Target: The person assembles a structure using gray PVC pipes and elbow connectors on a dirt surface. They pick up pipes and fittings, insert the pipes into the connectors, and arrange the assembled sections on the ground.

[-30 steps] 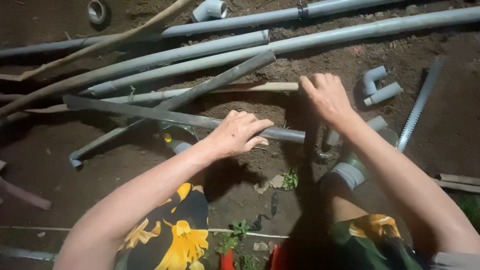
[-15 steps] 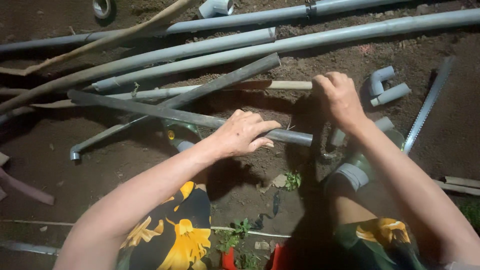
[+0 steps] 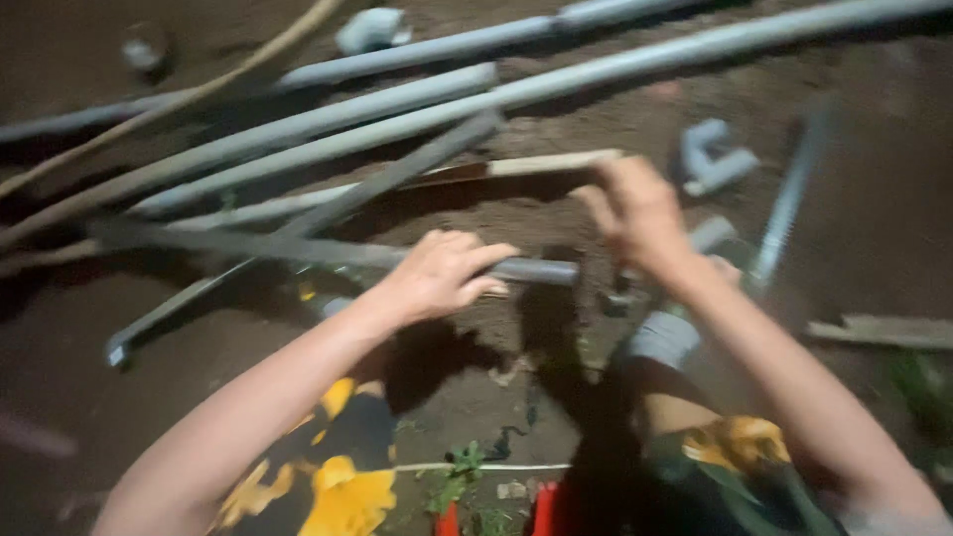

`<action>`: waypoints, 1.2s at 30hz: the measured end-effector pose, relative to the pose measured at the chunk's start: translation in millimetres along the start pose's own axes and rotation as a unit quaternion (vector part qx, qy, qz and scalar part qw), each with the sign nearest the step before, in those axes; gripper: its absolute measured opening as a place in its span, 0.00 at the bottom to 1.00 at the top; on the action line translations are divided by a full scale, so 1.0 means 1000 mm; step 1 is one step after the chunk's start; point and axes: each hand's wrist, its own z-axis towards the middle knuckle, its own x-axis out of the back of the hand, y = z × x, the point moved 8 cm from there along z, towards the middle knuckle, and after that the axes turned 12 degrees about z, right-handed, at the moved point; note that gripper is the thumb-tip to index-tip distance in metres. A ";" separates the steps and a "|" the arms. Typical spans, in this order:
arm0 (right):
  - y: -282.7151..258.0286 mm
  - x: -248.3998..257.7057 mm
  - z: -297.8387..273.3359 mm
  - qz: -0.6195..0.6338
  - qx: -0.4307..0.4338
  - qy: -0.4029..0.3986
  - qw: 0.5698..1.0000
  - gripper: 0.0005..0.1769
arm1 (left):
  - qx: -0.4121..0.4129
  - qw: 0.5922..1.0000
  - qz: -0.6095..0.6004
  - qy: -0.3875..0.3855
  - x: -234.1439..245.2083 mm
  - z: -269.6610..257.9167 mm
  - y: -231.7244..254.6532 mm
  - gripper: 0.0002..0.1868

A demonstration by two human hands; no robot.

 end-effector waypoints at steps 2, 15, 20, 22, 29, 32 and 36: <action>-0.030 0.001 -0.008 0.058 -0.013 -0.026 0.998 0.15 | -0.016 1.000 0.001 -0.011 0.004 0.006 0.009 0.26; 0.011 0.058 -0.058 0.121 -0.066 0.050 0.989 0.21 | 0.042 0.995 0.029 -0.091 0.007 0.029 0.009 0.26; 0.149 0.134 -0.134 -0.071 -0.207 0.220 0.951 0.17 | 0.044 0.990 0.027 -0.130 -0.008 0.027 0.016 0.26; 0.177 0.142 -0.164 -0.138 -0.232 0.241 0.932 0.19 | 0.052 0.988 0.024 -0.142 -0.019 0.024 0.012 0.26; 0.209 0.129 -0.202 -0.114 -0.388 0.192 0.894 0.23 | 0.082 0.984 0.028 -0.156 -0.030 0.026 0.006 0.26; 0.211 0.130 -0.203 -0.094 -0.394 0.192 0.894 0.22 | 0.086 0.982 0.031 -0.165 -0.029 0.028 0.008 0.26; 0.215 0.125 -0.208 -0.028 -0.431 0.194 0.881 0.19 | 0.089 0.982 0.039 -0.161 -0.032 0.028 0.005 0.26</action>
